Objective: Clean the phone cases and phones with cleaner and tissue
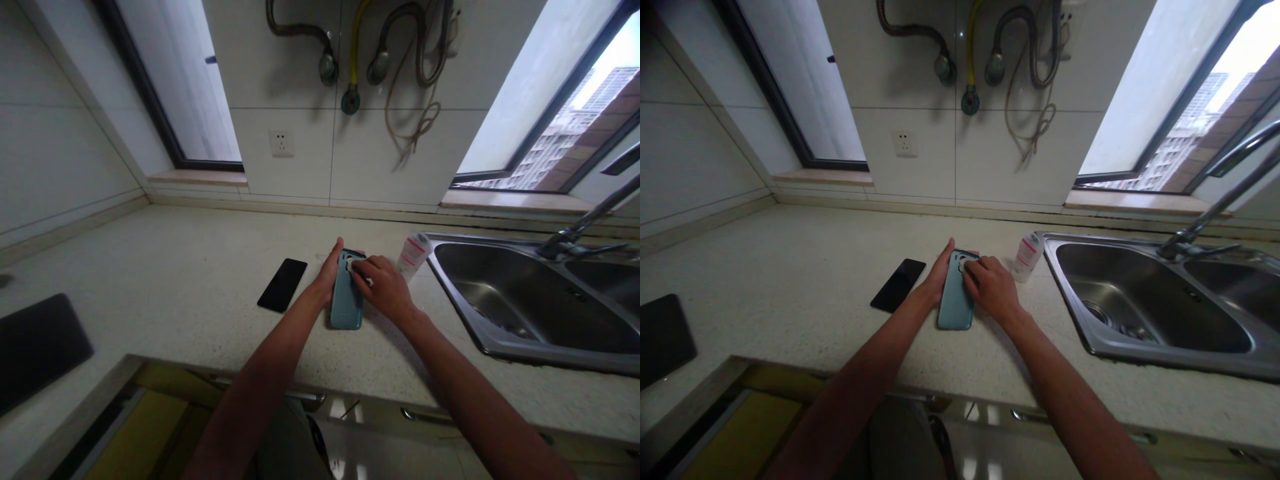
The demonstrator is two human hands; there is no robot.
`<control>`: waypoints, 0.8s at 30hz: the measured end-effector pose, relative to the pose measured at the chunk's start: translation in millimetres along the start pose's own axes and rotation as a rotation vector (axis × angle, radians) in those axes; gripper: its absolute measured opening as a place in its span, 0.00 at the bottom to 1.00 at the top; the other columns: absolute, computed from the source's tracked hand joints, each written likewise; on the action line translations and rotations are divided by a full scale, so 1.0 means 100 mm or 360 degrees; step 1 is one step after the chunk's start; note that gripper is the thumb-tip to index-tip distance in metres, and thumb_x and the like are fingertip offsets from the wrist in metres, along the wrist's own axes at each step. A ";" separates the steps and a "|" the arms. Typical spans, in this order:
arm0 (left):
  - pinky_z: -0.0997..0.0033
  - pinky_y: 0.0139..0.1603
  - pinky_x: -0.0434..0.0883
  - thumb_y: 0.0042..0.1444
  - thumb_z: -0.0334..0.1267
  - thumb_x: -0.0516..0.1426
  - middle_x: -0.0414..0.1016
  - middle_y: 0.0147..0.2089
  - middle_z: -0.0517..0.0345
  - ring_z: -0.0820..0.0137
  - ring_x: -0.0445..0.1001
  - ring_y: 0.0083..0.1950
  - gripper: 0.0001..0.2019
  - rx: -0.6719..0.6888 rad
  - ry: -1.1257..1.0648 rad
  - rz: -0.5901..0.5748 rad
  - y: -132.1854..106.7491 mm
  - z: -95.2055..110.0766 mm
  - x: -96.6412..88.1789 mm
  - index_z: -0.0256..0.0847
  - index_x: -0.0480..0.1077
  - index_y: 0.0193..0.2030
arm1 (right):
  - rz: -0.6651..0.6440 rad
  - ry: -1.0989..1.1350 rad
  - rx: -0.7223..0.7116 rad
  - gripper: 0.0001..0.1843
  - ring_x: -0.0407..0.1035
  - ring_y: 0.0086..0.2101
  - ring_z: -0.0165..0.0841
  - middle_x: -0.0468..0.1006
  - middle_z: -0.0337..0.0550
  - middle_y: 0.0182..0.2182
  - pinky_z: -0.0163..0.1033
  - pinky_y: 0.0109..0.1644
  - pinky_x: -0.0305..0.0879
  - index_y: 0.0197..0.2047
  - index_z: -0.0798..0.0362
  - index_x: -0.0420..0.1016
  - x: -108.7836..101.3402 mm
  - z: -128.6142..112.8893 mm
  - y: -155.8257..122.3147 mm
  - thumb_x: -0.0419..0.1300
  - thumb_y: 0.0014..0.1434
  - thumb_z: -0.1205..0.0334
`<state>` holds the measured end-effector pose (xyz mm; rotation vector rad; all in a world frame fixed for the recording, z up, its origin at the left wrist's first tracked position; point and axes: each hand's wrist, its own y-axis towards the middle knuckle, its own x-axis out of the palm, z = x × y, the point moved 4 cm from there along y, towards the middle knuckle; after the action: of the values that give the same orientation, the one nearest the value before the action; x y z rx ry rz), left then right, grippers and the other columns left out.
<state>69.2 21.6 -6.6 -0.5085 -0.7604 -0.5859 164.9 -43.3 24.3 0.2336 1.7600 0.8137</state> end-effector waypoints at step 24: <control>0.76 0.16 0.59 0.55 0.60 0.59 0.65 0.19 0.64 0.76 0.61 0.15 0.21 0.0339 0.0240 0.0182 0.09 0.05 -0.20 0.40 0.70 0.33 | 0.0298 0.2609 0.1584 0.07 0.75 0.30 0.34 0.80 0.41 0.32 0.40 0.31 0.76 0.36 0.52 0.73 0.33 0.20 -0.07 0.60 0.57 0.57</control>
<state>60.7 37.0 -20.5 -0.3049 -0.6374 -0.4257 172.6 -22.8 -8.6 0.4314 3.6664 -0.0215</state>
